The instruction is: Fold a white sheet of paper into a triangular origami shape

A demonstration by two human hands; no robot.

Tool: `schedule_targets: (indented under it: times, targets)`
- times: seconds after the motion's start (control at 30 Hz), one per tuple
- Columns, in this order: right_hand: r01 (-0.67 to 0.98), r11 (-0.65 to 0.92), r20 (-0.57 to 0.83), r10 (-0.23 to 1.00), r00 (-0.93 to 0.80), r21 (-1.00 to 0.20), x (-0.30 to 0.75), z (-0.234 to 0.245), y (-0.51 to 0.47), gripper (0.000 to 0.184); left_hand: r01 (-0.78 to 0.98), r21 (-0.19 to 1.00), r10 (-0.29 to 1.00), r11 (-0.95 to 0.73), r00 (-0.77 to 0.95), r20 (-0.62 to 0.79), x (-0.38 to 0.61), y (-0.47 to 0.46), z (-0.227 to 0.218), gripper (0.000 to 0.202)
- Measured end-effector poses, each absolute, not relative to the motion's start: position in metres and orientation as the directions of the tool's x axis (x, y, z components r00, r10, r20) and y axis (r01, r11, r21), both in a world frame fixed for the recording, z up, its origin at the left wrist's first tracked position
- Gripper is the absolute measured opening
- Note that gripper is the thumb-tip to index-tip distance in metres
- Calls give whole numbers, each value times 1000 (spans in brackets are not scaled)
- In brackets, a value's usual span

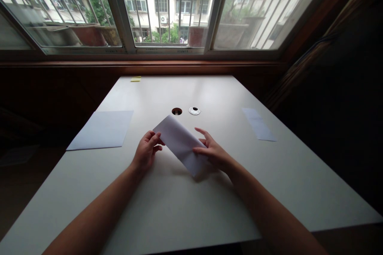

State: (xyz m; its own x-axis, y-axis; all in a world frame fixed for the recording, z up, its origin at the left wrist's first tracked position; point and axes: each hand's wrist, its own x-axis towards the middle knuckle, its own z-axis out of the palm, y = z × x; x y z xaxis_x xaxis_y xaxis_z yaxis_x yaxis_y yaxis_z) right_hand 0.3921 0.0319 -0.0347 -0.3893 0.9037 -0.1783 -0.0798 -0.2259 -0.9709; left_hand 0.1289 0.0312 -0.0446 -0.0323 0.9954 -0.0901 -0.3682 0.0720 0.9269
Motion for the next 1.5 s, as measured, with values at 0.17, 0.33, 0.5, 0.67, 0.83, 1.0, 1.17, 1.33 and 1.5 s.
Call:
schedule_targets:
  times: [0.17, 0.33, 0.5, 0.67, 0.83, 1.0, 1.17, 1.33, 1.5]
  targets:
    - [-136, -235, -173, 918, -357, -962, 387, -35, 31, 91, -213, 960, 963, 184, 235, -132, 136, 24, -46, 30]
    - [-156, -256, -176, 901, -398, -954, 383, -32, 28, 92, -133, 971, 942, 198, 300, -151, 136, 22, -47, 32]
    - [-139, -320, -211, 838, -504, -937, 382, -27, 22, 94, -99, 975, 922, 201, 355, -155, 134, 23, -47, 31]
    - [-178, -309, -196, 861, -469, -934, 374, -24, 18, 98, 8, 957, 831, 288, 495, -254, 137, 17, -43, 34]
    - [-135, -213, -148, 913, -380, -968, 364, -24, 18, 85, 37, 954, 807, 298, 524, -272, 141, 14, -40, 33]
    - [-143, -208, -144, 920, -365, -968, 363, -27, 20, 80, 49, 958, 835, 282, 480, -271, 142, 14, -39, 33]
    - [-163, -221, -156, 927, -341, -961, 362, -29, 19, 77, 43, 962, 863, 268, 433, -260, 142, 14, -41, 31]
    - [-195, -271, -202, 928, -314, -943, 363, -32, 22, 91, 9, 961, 880, 275, 399, -256, 140, 16, -46, 30]
    - [-272, -269, -196, 944, -266, -924, 370, -37, 27, 93, -51, 962, 903, 267, 363, -231, 138, 19, -48, 29]
